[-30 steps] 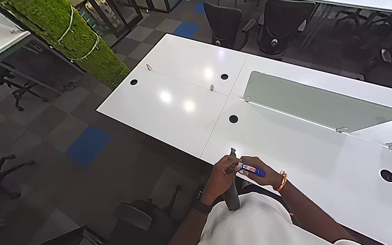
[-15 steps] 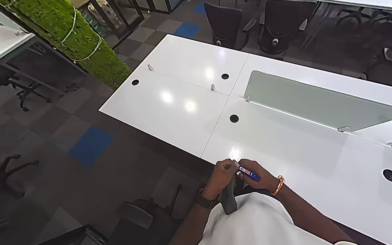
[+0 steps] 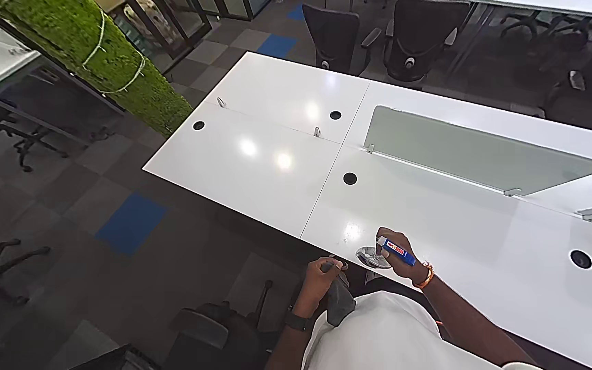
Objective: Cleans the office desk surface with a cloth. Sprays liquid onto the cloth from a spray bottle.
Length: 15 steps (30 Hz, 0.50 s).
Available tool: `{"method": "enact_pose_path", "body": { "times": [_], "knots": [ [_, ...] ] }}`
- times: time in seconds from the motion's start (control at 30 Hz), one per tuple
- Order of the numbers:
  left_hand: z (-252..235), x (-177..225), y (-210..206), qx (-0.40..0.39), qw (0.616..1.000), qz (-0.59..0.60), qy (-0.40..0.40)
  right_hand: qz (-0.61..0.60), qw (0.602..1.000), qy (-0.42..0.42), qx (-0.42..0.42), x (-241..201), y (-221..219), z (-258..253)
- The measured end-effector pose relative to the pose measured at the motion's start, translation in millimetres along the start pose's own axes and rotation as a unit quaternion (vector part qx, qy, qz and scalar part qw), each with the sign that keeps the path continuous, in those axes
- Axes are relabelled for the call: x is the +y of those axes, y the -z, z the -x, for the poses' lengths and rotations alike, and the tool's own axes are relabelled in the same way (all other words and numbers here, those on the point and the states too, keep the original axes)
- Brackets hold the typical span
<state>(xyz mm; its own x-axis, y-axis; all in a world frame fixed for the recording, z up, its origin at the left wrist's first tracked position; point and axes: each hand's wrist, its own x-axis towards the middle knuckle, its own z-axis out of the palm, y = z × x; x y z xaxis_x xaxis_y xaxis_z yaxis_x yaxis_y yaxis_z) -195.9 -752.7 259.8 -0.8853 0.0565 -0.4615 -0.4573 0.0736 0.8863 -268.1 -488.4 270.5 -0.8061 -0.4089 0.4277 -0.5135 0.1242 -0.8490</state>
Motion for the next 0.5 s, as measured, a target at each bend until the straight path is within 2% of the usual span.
{"method": "enact_pose_path", "body": {
  "times": [0.1,0.23,0.33,0.4,0.5],
  "knots": [
    [1,-4,4,0.011,1.0,0.003,-0.001,-0.037,0.999,0.001,-0.017,0,4,-5],
    [1,-4,3,0.024,0.998,0.006,-0.051,-0.068,0.997,0.004,-0.045,1,6,-6],
    [-2,-1,2,0.01,0.998,-0.015,-0.056,0.002,0.999,-0.031,-0.028,5,0,0],
    [-3,-3,2,0.002,0.999,-0.023,-0.045,0.088,0.993,-0.081,-0.016,9,-4,7],
    [-2,-13,3,0.0,0.999,-0.024,-0.031,0.148,0.973,-0.173,-0.037,17,5,20]
  ]
}}
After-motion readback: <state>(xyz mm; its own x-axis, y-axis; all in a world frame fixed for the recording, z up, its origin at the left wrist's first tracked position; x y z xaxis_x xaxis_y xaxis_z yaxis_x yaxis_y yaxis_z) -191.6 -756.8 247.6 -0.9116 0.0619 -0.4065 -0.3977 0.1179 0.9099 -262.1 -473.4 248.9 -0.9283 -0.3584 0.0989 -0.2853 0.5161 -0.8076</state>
